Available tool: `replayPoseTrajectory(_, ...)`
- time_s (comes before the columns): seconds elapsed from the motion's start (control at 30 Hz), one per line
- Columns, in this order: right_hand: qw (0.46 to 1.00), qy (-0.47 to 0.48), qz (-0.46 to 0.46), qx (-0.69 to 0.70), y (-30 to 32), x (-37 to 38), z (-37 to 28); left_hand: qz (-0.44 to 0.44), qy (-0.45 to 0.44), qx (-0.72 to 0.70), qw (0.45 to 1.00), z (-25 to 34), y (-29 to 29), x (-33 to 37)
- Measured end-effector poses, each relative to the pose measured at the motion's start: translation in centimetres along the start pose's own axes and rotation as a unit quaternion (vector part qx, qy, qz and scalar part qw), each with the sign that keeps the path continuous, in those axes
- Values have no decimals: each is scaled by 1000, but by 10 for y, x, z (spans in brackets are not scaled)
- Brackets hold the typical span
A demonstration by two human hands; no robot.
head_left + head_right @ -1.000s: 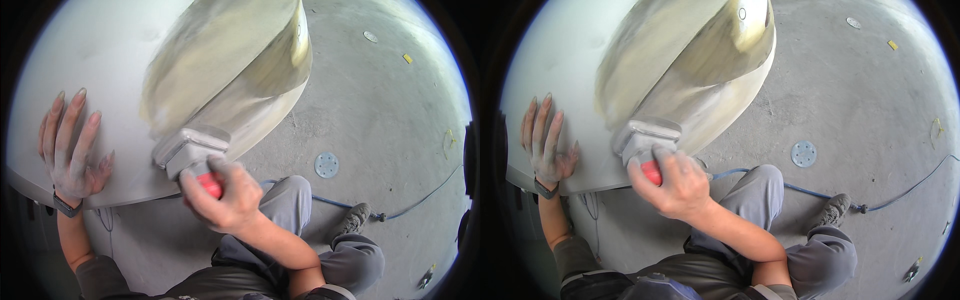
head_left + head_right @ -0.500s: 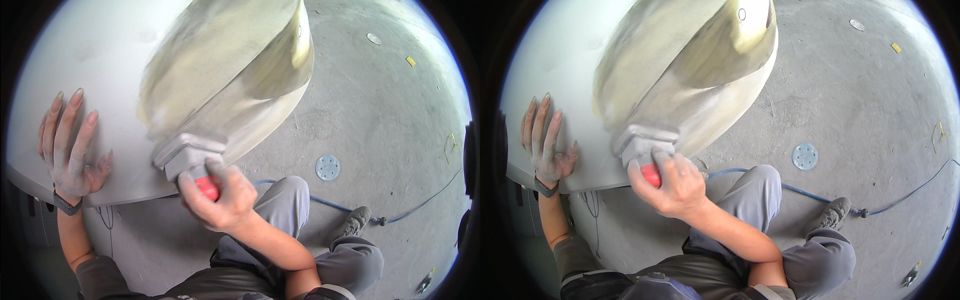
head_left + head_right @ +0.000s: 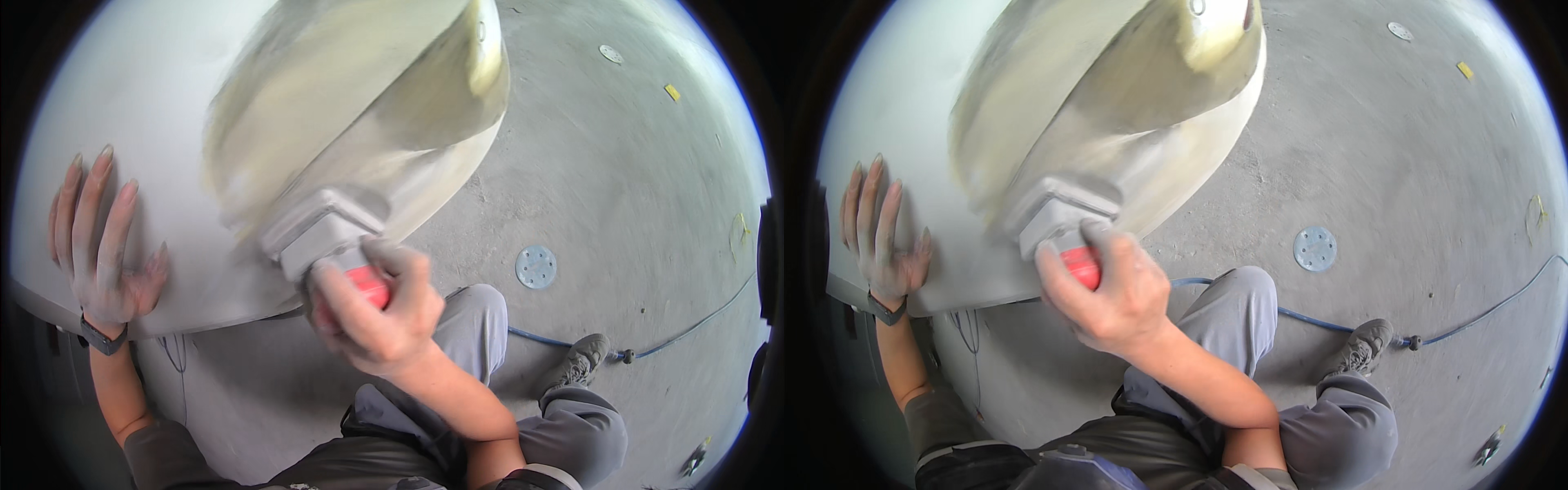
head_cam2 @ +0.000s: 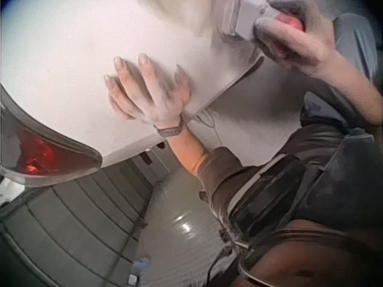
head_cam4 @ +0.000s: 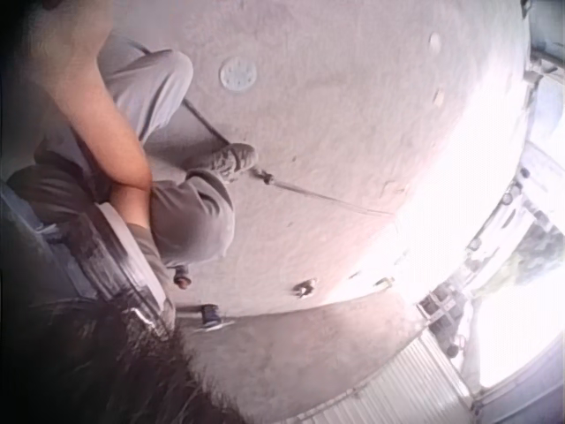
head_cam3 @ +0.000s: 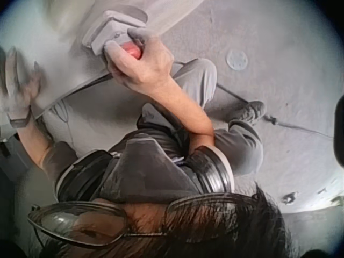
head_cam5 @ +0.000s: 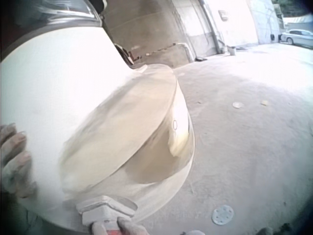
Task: The person uses a pneumatic orbital sander to smooth the surface of a white car bumper. They move the sander across the rear bumper, including around the taillight and near the license plate area, while kneeling on the floor.
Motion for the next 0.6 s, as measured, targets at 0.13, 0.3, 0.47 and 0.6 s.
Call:
replayPoseTrajectory(0.13, 995, -86, 43, 36, 10, -1, 38, 1, 6, 0, 1000, 0, -2, 2)
replayPoseTrajectory(0.3, 986, -151, 77, 12, 24, 12, 74, -7, 4, 14, 1000, -1, -1, -1)
replayPoseTrajectory(0.47, 1000, -7, 18, 11, 11, 15, 16, -4, 5, 11, 1000, 0, -1, 0)
replayPoseTrajectory(0.6, 994, -59, 87, -3, 23, 34, 45, -6, 3, 3, 1000, -2, 2, 3)
Point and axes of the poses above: each hand's wrist, its own x-axis towards the middle knuckle, its own y-axis out of the back of the hand, z = x × y, the point moved 1 cm from there along x, towards the middle knuckle, and after that the axes turned 3 degrees about -x, right-handed, at the moved point
